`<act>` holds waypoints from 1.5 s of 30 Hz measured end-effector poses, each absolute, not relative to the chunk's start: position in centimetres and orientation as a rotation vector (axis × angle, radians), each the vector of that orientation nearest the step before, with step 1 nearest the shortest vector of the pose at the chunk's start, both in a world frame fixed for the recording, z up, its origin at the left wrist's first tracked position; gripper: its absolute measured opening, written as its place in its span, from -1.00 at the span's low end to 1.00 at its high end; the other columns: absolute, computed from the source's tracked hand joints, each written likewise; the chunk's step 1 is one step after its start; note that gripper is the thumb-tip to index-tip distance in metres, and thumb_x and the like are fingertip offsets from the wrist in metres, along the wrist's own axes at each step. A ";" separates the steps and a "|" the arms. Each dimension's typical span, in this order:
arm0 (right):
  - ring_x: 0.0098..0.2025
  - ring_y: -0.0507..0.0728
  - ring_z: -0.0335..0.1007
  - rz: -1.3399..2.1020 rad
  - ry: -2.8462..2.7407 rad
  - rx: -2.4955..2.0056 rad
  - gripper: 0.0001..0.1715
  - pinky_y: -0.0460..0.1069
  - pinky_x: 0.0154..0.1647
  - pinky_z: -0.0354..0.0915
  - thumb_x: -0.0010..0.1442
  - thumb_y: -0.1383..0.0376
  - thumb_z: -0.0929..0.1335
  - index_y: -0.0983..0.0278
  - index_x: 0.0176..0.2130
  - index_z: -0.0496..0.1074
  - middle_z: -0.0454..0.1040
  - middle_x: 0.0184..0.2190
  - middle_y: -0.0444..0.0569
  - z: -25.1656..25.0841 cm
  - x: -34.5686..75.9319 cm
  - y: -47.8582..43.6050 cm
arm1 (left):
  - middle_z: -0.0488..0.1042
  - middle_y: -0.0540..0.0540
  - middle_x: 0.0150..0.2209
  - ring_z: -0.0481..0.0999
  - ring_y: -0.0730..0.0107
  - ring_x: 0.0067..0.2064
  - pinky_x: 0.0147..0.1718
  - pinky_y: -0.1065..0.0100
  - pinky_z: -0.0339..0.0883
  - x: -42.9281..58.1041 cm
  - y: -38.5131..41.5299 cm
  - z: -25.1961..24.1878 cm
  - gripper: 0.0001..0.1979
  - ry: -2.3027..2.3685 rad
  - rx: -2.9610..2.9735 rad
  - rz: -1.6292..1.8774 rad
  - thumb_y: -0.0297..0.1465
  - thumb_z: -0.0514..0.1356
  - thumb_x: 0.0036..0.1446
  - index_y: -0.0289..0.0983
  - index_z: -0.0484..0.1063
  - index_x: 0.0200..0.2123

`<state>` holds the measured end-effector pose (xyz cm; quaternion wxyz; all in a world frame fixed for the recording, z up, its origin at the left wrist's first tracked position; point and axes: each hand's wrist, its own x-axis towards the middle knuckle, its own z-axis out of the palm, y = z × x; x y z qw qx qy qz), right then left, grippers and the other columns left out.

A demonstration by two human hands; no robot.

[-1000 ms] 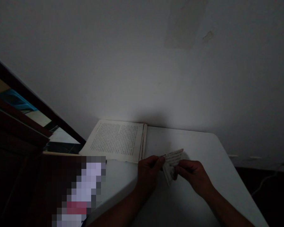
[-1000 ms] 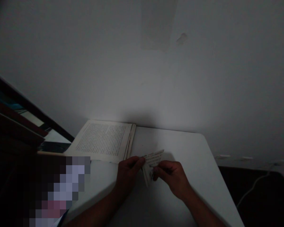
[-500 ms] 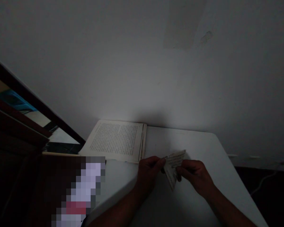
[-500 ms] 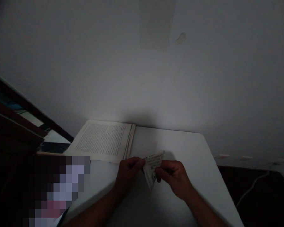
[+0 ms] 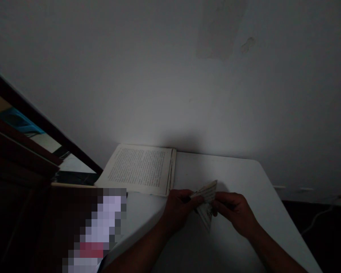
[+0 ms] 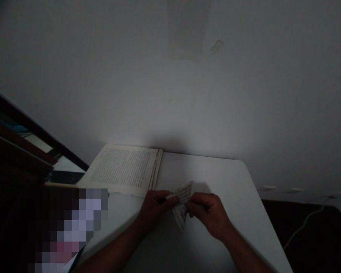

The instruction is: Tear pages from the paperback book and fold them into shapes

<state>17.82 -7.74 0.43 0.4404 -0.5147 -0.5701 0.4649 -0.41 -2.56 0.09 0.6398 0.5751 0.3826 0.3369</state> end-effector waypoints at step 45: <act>-0.49 0.11 0.37 0.968 -1.397 -1.344 -0.66 -0.07 -0.48 0.32 0.08 0.11 0.36 0.30 -0.56 0.46 0.41 -0.61 -0.08 0.1 17.4 -8.0 | 0.06 0.08 -0.65 0.01 0.57 -0.58 -0.59 0.47 -0.09 -0.3 -3.0 0.2 -0.60 0.808 1.387 0.586 -0.13 0.24 -0.06 -0.40 0.45 -0.60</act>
